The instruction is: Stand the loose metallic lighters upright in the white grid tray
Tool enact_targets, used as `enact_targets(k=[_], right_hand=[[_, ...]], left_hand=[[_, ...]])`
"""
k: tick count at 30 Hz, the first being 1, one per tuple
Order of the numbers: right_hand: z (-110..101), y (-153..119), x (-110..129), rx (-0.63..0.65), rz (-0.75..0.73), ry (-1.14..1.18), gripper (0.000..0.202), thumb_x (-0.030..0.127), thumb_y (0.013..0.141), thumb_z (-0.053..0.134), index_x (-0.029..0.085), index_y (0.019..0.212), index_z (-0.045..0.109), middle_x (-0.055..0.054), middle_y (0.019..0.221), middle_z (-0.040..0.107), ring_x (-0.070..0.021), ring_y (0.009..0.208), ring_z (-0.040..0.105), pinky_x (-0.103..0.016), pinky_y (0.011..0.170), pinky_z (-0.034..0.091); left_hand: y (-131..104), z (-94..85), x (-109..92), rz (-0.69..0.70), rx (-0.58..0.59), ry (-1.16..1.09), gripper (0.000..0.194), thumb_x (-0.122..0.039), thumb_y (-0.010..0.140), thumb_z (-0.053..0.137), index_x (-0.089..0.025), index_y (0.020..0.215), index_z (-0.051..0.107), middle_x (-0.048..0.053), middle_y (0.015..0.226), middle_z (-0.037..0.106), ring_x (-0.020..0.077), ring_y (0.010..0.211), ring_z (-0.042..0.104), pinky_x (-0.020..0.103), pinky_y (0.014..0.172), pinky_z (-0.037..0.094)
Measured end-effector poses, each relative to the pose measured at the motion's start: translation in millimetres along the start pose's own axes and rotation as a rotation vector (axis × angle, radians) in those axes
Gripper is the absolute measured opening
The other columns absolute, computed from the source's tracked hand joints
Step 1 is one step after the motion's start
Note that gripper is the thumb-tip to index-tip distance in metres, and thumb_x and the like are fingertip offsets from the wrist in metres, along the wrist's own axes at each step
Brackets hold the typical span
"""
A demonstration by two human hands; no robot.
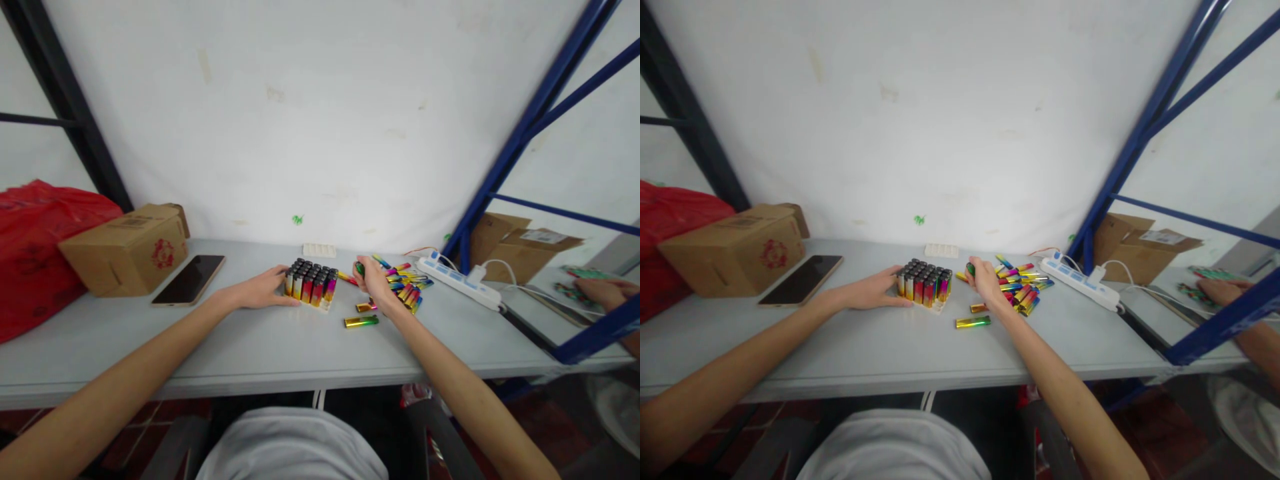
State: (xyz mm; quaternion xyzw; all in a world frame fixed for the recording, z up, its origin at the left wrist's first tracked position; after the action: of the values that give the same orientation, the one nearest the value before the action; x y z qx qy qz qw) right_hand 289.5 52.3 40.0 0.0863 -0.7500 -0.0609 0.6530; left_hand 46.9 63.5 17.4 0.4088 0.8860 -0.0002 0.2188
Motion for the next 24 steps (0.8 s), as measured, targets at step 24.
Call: enact_targets(k=[24], right_hand=[[24, -31, 47, 0.137, -0.450, -0.274, 0.037, 0.059, 0.099, 0.064, 0.023, 0.092, 0.063, 0.001, 0.077, 0.057, -0.0167, 0.072, 0.052, -0.029, 0.068, 0.043]], left_hand=[[0, 1.1, -1, 0.023, -0.002, 0.001, 0.075, -0.077, 0.093, 0.066, -0.023, 0.144, 0.067, 0.011, 0.154, 0.062, 0.0344, 0.143, 0.055, 0.042, 0.127, 0.039]])
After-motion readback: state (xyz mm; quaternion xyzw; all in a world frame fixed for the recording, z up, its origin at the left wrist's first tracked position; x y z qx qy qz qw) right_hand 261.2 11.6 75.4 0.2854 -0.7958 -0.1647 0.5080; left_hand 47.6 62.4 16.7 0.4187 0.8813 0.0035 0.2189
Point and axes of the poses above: each hand's wrist, its own y-axis towards the middle knuckle, its own z-axis out of the palm, x = y × z, the point moved 9 cm from there along y, towards the middle knuckle
